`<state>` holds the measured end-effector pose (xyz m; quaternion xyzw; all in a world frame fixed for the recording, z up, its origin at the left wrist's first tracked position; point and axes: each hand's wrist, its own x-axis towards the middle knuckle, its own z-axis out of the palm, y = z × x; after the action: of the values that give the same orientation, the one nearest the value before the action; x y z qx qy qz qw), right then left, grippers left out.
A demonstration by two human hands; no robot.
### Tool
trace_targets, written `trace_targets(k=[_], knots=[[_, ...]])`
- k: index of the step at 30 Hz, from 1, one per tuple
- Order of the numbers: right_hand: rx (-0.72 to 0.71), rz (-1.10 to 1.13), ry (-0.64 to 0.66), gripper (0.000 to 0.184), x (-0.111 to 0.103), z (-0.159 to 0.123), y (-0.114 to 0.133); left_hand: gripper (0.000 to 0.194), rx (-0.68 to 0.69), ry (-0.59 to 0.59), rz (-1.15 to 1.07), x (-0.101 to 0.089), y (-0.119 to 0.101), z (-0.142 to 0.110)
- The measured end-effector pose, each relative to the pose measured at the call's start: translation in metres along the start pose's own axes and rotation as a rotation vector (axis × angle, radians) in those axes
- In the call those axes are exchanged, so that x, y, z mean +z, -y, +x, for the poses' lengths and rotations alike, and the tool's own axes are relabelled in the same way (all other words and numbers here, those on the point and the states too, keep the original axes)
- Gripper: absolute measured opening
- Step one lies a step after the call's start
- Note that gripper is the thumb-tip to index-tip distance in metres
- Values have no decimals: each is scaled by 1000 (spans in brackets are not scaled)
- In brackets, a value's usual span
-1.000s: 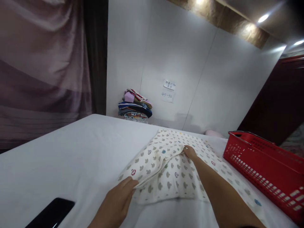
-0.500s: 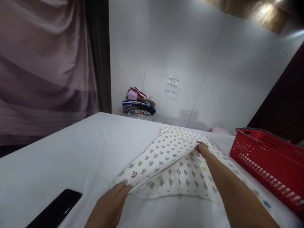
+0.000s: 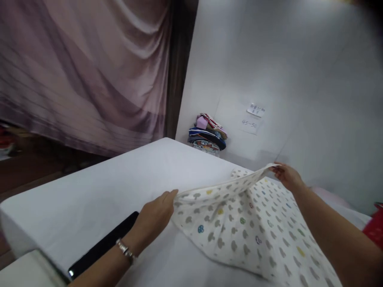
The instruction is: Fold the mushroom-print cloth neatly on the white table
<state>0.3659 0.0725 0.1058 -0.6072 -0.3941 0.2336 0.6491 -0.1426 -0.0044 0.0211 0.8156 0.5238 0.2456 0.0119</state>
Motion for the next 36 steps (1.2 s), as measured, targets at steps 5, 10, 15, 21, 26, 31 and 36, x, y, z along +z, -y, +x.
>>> trace_targets(k=[5,10,15,21,26,31,36], knots=[[27,96,217,18,96,26,51,27,-208,-51,-112,-31,46,30],[-12,72,359,23,202,36,66,18,-444,47,-175,-35,93,44],[-53,-101,468,31,301,29,59,10,-588,243,-123,-16,130,35],[-68,-228,514,36,380,20,26,6,-519,311,-113,5,155,24],[-45,-294,504,46,408,22,-15,6,-527,322,-152,10,163,20],[-27,-322,525,58,426,21,-50,10,-486,345,-151,11,167,18],[-52,-409,591,72,430,2,-88,12,-474,353,-125,8,164,17]])
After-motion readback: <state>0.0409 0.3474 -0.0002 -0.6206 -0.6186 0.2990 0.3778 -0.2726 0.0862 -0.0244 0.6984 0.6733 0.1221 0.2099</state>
